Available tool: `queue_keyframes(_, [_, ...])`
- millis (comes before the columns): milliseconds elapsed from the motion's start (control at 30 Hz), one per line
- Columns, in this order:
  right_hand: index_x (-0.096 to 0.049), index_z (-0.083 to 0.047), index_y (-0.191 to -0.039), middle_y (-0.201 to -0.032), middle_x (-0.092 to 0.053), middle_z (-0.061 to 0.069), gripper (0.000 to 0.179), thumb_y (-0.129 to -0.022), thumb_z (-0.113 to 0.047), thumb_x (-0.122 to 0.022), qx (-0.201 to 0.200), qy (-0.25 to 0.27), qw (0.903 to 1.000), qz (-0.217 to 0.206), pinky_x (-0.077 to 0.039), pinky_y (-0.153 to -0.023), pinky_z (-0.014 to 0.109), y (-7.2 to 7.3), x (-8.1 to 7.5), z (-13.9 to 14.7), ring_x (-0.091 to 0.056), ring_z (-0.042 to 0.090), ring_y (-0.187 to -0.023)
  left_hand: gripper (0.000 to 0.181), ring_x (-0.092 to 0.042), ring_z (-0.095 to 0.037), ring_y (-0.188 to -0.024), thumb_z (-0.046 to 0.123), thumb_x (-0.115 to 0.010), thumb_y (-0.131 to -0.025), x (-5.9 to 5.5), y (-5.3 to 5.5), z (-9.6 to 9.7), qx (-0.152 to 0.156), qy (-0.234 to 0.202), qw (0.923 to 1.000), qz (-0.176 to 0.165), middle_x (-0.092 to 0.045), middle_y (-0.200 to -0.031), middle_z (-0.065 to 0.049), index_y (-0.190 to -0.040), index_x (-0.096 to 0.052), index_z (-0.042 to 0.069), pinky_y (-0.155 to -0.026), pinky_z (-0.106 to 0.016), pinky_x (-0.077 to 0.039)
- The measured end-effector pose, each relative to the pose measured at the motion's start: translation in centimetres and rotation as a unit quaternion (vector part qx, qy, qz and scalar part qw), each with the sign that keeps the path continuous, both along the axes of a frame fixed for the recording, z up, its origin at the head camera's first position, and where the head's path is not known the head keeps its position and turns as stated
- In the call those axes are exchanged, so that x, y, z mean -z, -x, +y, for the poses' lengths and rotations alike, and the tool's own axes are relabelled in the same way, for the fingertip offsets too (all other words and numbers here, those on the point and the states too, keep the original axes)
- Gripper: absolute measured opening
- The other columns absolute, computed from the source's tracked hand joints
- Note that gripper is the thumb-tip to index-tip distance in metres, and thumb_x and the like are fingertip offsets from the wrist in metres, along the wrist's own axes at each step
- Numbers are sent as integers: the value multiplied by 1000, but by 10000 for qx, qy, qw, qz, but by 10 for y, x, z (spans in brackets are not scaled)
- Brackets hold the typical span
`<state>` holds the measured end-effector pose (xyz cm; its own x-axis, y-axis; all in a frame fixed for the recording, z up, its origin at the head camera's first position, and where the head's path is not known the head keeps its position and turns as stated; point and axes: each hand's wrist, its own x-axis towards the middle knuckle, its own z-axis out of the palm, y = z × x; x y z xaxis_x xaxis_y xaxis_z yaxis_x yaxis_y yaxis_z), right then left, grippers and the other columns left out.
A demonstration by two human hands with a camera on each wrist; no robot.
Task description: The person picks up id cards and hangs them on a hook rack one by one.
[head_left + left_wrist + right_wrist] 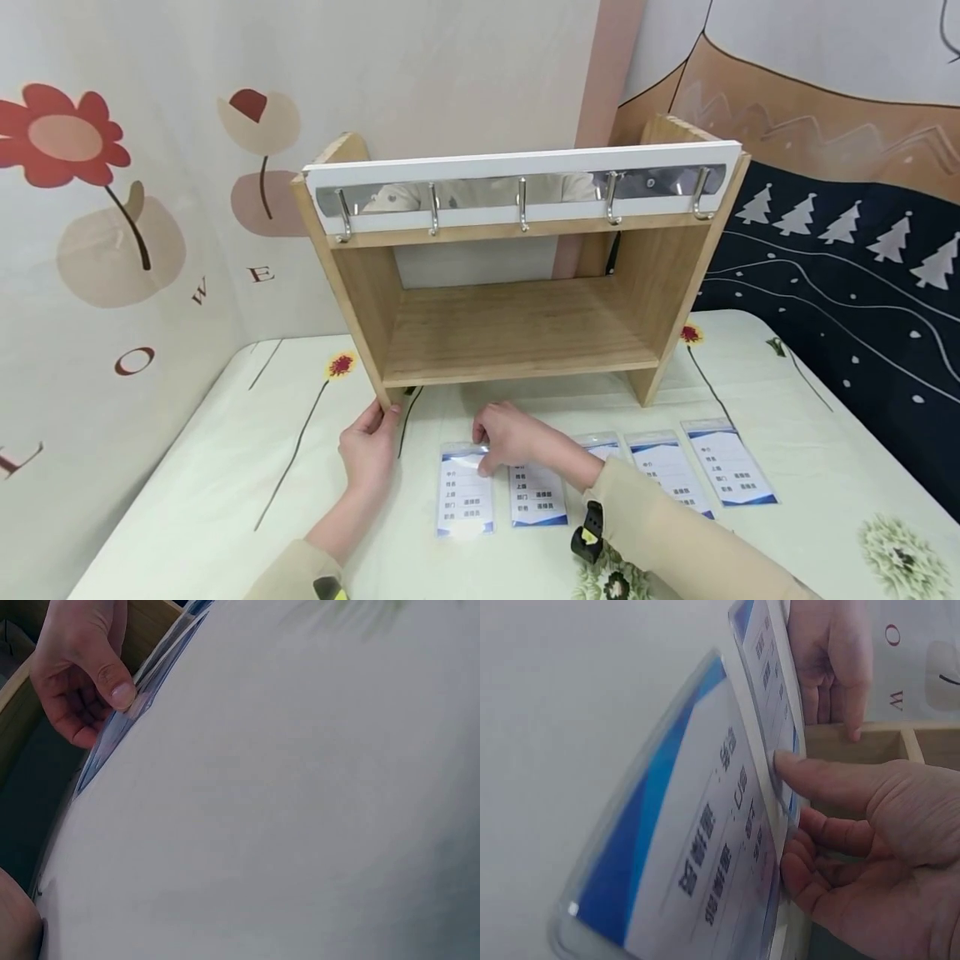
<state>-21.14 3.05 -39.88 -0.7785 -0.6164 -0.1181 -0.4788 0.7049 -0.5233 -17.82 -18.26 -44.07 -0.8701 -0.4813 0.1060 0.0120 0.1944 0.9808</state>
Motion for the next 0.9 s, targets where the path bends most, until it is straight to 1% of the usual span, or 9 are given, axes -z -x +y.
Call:
queue_keyframes(100, [-71, -5, -94, -82, -58, -4, 32, -71, -6, -92, 43, -84, 9997, 223, -48, -69, 23, -4, -1, -2, -51, 11, -76, 41, -61, -34, -122, 10, -64, -101, 0, 0, 0, -2, -23, 10000, 20, -61, -131, -26, -139, -57, -4, -93, -22, -52])
queue_keyframes(233, [-71, -5, -94, -82, -56, -4, 31, -72, -6, -92, 98, -159, 9991, 388, -47, -67, 23, -7, -3, -3, -51, 12, -76, 42, -60, -34, -123, 12, -63, -102, -1, 1, -1, 15, -45, 10000, 0, -60, -132, -26, -140, -56, -4, -94, -25, -52])
queue_keyframes(467, [-71, -6, -99, -84, -58, -6, 34, -72, -7, -92, 94, -181, 9998, 60, -47, -71, 24, -3, -4, -3, -51, 10, -78, 42, -61, -34, -122, 11, -64, -101, -1, 0, -1, -13, -2, 10000, -47, -61, -131, -25, -140, -57, -4, -94, -24, -52])
queue_keyframes(600, [-70, -8, -97, -84, -58, -6, 33, -73, -8, -92, 17, -243, 9997, -86, -47, -73, 24, 0, -3, -3, -51, 11, -80, 41, -61, -34, -121, 11, -63, -101, -1, 0, -1, -22, 14, 10000, -40, -61, -130, -25, -139, -58, -4, -90, -17, -52])
queue_keyframes(667, [-69, -9, -96, -85, -58, -6, 33, -73, -8, -92, -5, -236, 9996, -148, -47, -74, 25, 2, -4, -3, -51, 11, -81, 41, -61, -34, -121, 11, -63, -101, -2, 0, -1, -19, 8, 10000, -45, -61, -130, -25, -139, -58, -4, -90, -16, -52])
queue_keyframes(767, [-66, -10, -95, -87, -57, -5, 34, -72, -9, -92, 13, -213, 9996, -200, -46, -75, 25, 3, -3, -2, -50, 11, -82, 41, -61, -34, -121, 12, -63, -102, -2, 0, -1, 0, 14, 10000, -68, -61, -131, -25, -140, -58, -4, -90, -16, -52])
queue_keyframes(833, [-64, -10, -95, -86, -57, -4, 37, -71, -8, -92, 14, -167, 9997, -181, -46, -73, 24, 3, -3, -2, -50, 11, -81, 41, -61, -34, -121, 11, -63, -102, -1, -1, -1, 11, 16, 10000, -68, -61, -131, -25, -139, -58, -4, -90, -17, -52])
queue_keyframes(900, [-63, -11, -95, -85, -57, -3, 39, -70, -8, -93, 17, -124, 9998, -153, -46, -71, 24, 2, -2, -2, -49, 11, -79, 41, -61, -34, -121, 11, -63, -101, -1, -1, -1, 11, 1, 10000, -58, -61, -130, -25, -139, -58, -4, -89, -15, -52])
